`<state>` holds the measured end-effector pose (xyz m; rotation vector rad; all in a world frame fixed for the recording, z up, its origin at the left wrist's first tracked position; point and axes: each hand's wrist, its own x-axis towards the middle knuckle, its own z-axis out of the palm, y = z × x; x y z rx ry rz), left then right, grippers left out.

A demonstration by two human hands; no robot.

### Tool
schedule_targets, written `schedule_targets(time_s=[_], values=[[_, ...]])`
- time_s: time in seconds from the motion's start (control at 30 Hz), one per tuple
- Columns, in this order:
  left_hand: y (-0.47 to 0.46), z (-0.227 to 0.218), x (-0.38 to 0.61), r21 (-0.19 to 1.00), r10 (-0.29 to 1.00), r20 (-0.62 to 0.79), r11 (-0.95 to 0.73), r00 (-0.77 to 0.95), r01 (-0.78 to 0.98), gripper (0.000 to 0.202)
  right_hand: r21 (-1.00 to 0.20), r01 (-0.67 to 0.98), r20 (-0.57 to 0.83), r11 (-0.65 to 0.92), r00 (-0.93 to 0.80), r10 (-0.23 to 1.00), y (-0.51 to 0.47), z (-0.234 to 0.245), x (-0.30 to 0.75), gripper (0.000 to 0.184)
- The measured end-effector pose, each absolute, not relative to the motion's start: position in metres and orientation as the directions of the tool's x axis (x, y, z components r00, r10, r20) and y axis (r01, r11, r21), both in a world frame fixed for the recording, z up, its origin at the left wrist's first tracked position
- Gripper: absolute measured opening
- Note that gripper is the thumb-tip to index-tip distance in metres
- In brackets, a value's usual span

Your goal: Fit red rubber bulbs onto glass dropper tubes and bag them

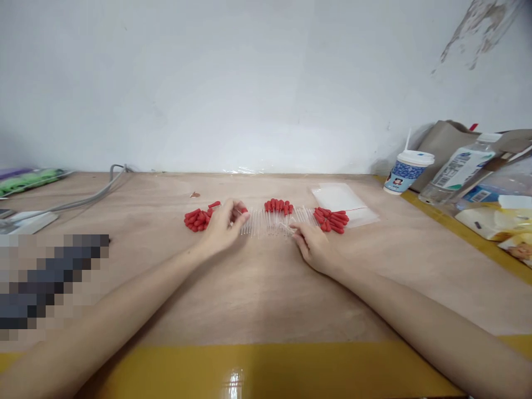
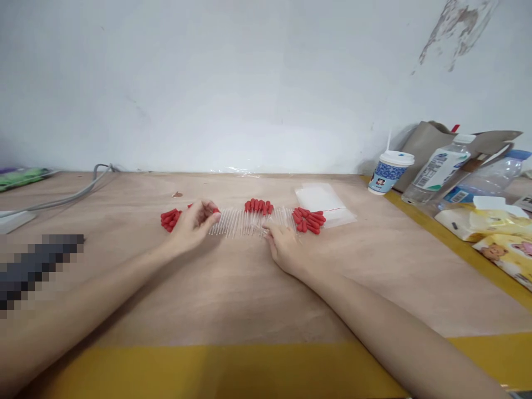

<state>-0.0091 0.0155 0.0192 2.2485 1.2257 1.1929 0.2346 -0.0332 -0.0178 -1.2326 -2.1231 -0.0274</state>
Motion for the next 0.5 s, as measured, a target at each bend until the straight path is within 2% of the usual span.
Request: schedule_targets(time_s=[0.1,0.17,0.3,0.5], values=[[-0.008,0.001,-0.001,0.82,0.864,0.384,-0.481,0.324,0.311,0.018,-0.29,0.698,0.589,0.655,-0.41,0.697,-0.035,-0.021,0.229,0.021],[-0.014,-0.007,0.003,0.892,0.888,0.279,-0.38,0.366,0.243,0.016,-0.295,0.669,0.587,0.682,-0.436,0.682,-0.036,-0.021,0.227,0.02],[-0.012,-0.014,0.004,0.928,0.919,0.186,-0.281,0.348,0.247,0.018,-0.322,0.653,0.592,0.685,-0.426,0.684,-0.038,-0.018,0.225,0.018],[-0.01,-0.015,0.004,0.93,0.903,0.228,-0.313,0.364,0.194,0.023,-0.346,0.655,0.576,0.672,-0.416,0.703,-0.039,-0.016,0.22,0.016]])
